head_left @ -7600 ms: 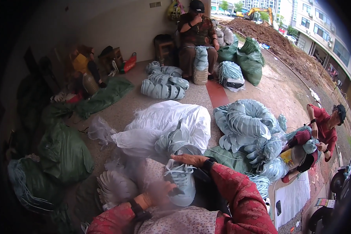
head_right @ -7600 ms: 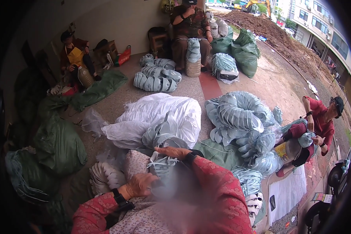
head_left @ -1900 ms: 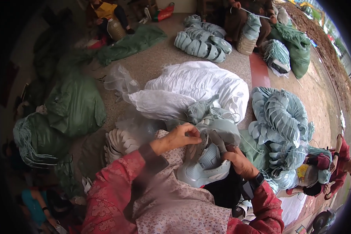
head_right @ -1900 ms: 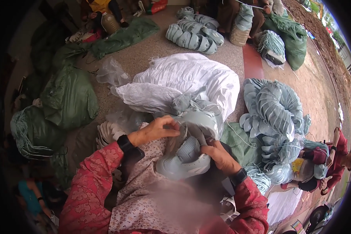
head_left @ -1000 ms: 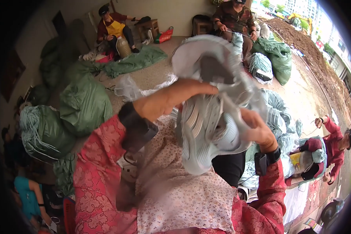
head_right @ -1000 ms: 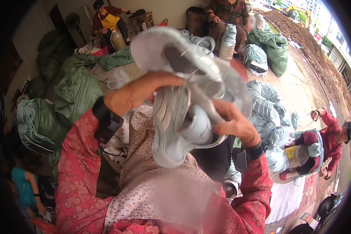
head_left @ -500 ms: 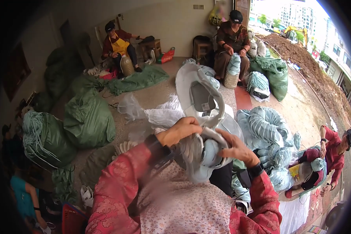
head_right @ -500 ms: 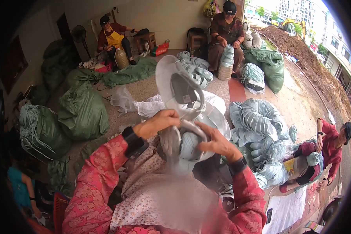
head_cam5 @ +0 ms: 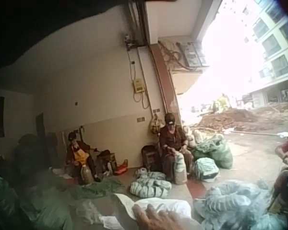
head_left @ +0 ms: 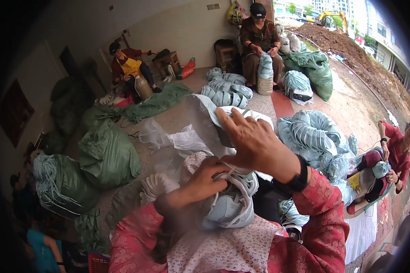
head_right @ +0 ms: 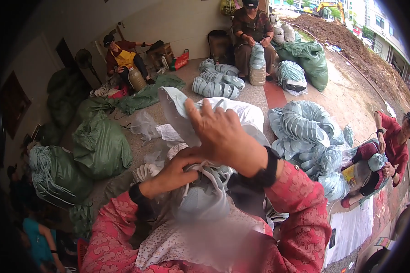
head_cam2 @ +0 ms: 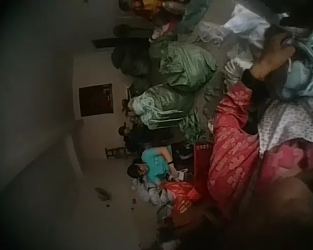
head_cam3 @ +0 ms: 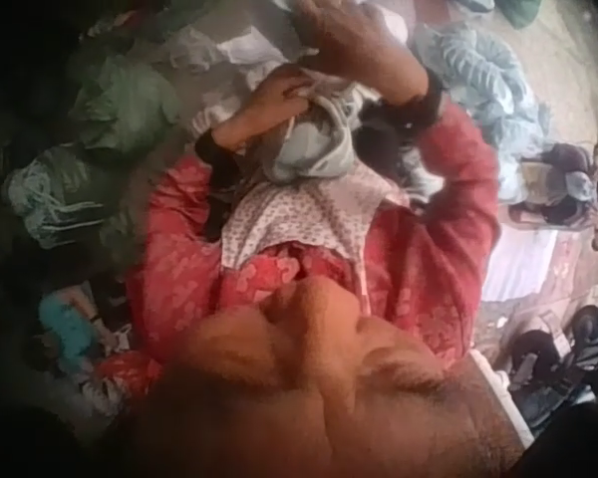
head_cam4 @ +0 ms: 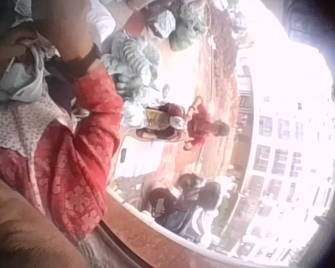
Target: Lace up a new pair of athletic shoes.
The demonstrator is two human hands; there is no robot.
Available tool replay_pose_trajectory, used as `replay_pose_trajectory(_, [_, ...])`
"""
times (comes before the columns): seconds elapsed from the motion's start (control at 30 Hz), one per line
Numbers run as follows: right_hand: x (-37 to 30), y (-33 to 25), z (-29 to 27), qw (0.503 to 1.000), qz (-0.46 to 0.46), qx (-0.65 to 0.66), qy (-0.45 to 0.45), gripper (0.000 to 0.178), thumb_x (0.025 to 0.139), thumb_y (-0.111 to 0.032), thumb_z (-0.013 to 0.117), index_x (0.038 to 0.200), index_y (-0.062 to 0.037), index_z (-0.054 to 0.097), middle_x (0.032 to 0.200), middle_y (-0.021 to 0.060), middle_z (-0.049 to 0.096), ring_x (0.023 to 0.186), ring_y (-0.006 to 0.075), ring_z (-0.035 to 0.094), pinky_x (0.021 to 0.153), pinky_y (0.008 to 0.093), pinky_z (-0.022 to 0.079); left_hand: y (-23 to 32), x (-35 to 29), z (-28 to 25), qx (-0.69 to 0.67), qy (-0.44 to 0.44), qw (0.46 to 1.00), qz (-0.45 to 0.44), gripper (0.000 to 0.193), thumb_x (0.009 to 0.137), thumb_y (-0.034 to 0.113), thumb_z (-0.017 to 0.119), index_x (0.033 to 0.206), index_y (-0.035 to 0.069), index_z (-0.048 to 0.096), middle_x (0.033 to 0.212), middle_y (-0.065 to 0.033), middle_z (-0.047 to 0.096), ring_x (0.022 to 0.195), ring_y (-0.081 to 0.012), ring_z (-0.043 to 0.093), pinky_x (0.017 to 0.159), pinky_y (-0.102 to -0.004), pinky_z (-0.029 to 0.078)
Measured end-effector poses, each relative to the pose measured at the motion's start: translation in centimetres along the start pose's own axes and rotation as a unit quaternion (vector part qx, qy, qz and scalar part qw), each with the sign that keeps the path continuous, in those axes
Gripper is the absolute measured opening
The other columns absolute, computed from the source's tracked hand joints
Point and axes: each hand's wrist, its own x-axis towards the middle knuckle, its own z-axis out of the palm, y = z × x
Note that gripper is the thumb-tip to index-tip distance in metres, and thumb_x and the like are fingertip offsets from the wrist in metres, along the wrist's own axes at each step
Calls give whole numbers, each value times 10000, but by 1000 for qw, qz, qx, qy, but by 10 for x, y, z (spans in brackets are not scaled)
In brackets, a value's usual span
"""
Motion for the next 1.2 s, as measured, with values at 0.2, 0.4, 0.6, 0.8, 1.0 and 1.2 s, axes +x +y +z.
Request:
replay_pose_trajectory(0.2, [-44, 67, -9, 975, 205, 80, -29, 206, 930, -135, 583, 1099, -38, 648, 729, 180, 658, 631, 301, 631, 610, 381, 496, 26, 3, 3, 134, -22, 984, 113, 280, 795, 240, 698, 1006, 57, 724, 1156, -132, 602, 1132, -320, 536, 1001, -412, 406])
replay_pose_trajectory(0.4, [-232, 53, 51, 823, 325, 332, 326, 314, 980, -103, 587, 1269, 19, 571, 1225, 65, 591, 1109, 141, 542, 938, 289, 444, 23, 12, 3, 104, -85, 984, 118, 323, 825, 375, 732, 929, 69, 734, 1081, -107, 640, 1032, -287, 580, 911, -376, 458])
replay_pose_trajectory(0.6, [-288, 13, 57, 480, 559, 672, -71, 435, 1054, -385, 409, 1262, -33, 558, 953, 92, 671, 808, 199, 652, 702, 351, 573, 39, 24, 41, 166, -107, 974, 114, 364, 786, 449, 726, 838, 89, 720, 972, -87, 575, 1010, -275, 555, 893, -388, 456])
replay_pose_trajectory(0.8, [-243, -6, -76, 724, 388, 520, -233, 172, 967, -114, 603, 1065, 3, 683, 966, 95, 718, 848, 181, 684, 792, 302, 549, 40, 37, 54, 152, -71, 976, 142, 302, 754, 362, 767, 783, 71, 694, 958, -80, 572, 941, -275, 549, 831, -365, 464])
replay_pose_trajectory(1.0, [-154, -10, -81, 982, 98, -159, -37, 556, 759, -132, 724, 1280, -67, 540, 1076, 143, 659, 994, 331, 641, 833, 401, 508, 56, 46, 53, 182, -139, 968, 104, 377, 803, 462, 692, 839, 88, 734, 1011, -97, 580, 1025, -283, 549, 902, -403, 460])
replay_pose_trajectory(1.2, [-169, 26, -23, 970, 170, -112, -133, 450, 771, -109, 683, 1201, -55, 563, 925, 102, 669, 818, 287, 659, 714, 402, 480, 60, 91, 26, 9, -177, 981, -81, 327, 866, 352, 682, 967, 43, 715, 1085, -118, 662, 1002, -285, 623, 879, -393, 494])
